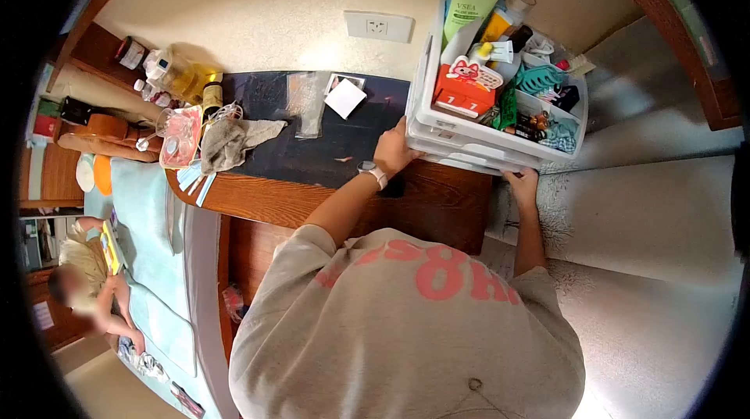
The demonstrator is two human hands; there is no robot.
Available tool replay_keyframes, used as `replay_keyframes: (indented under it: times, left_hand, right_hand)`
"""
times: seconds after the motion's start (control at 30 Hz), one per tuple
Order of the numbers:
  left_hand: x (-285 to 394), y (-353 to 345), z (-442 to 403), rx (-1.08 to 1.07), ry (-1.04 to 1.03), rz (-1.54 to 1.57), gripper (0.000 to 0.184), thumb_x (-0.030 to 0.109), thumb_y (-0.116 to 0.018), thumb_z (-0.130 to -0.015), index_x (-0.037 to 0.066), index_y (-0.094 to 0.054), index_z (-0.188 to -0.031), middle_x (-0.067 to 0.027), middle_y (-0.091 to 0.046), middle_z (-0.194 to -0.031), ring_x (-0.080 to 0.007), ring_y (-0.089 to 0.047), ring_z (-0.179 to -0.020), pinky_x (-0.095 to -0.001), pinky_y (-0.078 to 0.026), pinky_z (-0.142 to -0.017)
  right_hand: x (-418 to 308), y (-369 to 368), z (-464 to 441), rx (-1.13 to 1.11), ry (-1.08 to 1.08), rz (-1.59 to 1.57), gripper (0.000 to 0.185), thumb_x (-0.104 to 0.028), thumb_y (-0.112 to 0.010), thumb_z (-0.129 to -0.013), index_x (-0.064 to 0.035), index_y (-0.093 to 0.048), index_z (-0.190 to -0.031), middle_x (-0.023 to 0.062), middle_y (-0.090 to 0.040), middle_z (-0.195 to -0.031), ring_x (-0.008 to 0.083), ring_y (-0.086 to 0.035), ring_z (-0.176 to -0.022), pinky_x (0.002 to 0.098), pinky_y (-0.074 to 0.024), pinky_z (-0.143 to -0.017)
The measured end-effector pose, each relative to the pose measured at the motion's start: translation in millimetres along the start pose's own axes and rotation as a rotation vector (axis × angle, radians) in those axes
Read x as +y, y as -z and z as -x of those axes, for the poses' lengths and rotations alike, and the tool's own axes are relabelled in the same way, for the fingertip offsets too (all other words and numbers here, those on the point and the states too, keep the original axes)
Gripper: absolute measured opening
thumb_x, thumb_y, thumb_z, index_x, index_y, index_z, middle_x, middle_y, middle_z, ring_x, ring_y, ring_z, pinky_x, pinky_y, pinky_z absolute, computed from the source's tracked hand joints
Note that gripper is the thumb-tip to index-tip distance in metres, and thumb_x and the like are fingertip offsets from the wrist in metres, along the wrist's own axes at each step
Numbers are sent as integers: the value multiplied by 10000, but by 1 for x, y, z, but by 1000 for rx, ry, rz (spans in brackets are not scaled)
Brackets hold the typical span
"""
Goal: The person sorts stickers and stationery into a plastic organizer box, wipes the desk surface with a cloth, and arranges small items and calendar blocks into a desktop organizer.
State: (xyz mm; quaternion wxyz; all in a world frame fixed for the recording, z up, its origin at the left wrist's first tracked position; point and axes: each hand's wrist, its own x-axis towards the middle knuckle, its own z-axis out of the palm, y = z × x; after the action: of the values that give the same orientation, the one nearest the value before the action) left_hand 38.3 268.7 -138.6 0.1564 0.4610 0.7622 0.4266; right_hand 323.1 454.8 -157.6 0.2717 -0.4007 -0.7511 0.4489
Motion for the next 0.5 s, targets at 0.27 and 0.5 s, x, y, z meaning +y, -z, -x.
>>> replay_keyframes:
  times: [0.27, 0.5]
  left_hand:
    - [11, 16, -1, -80, -55, -65, 574, 217, -786, -578, 4, -513, -1035, -215, -607, -857, -351, -592, -820, -380, -497, -681]
    - [12, 19, 3, -50, -26, -115, 493, 173, -762, -595, 0, -533, -997, -204, -605, -874, -351, -583, -833, -387, -490, -679]
  right_hand:
    - [-22, 8, 5, -59, -29, 201, 292, -82, -701, -682, 75, -590, -903, 123, -639, -824, 178, -589, -733, 301, -458, -667]
    - [-28, 4, 5, -48, -40, 176, 360, -145, -737, -648, 77, -577, -881, 152, -630, -797, 184, -590, -724, 300, -454, -657]
